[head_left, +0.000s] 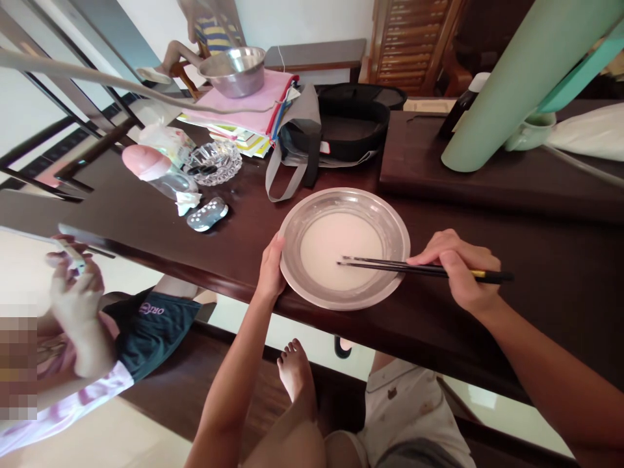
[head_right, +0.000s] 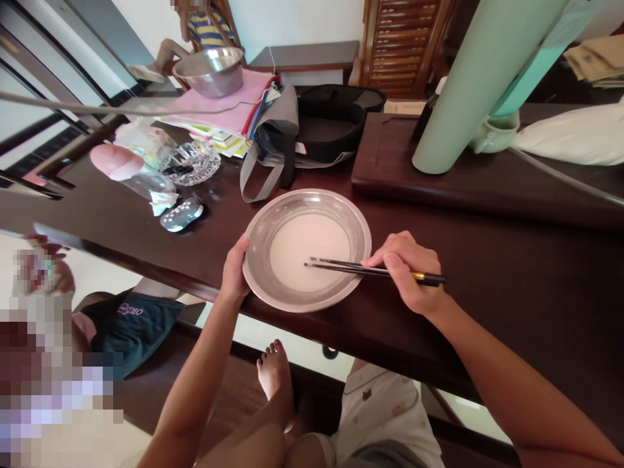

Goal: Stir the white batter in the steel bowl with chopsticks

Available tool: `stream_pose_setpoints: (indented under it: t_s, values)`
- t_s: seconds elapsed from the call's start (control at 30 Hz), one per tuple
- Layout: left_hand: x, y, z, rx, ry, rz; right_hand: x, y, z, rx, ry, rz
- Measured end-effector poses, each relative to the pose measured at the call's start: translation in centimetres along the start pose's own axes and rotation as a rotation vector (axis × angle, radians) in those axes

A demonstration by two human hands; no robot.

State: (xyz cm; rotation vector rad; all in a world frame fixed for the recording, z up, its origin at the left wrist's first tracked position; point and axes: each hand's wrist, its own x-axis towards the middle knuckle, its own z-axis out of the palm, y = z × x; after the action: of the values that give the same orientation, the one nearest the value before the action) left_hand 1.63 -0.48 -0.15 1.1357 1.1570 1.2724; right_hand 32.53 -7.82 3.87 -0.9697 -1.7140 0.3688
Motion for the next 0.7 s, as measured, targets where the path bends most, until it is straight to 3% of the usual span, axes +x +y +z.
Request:
stream_pose_setpoints:
  t_s: [0.13, 0.23, 0.33, 0.43, 0.5, 0.57, 0.7]
  values:
    - [-0.05, 0.17, 0.11, 0.013, 0.008, -0.011, 0.24, -0.52, 0.41, -0.114, -0.187, -0.025]
    - [-0.09, 0.29, 0.18, 0.022, 0.007, -0.008, 0.27, -0.25, 0.19, -0.136, -0.104, -0.048]
    - [-0.09, 0.31, 0.18, 0.027, -0.001, 0.001, 0.08, 0.13, -0.04, -0.019, 0.036, -0.058]
    - [-0.06, 0.32, 0.19, 0.023, 0.005, -0.005, 0.04, -0.08, 0.23, 0.019, -0.031, -0.039]
    - [-0.04, 0.35, 0.22, 0.018, 0.014, -0.011, 0.16, -0.37, 0.47, -0.053, -0.148, -0.026]
    - [-0.03, 0.35, 0.24, 0.018, 0.022, -0.014, 0.28, -0.48, 0.48, -0.131, -0.186, -0.032]
    - [-0.03, 0.22, 0.16, -0.001, 0.005, -0.012, 0.19, -0.02, -0.07, -0.108, -0.010, -0.038]
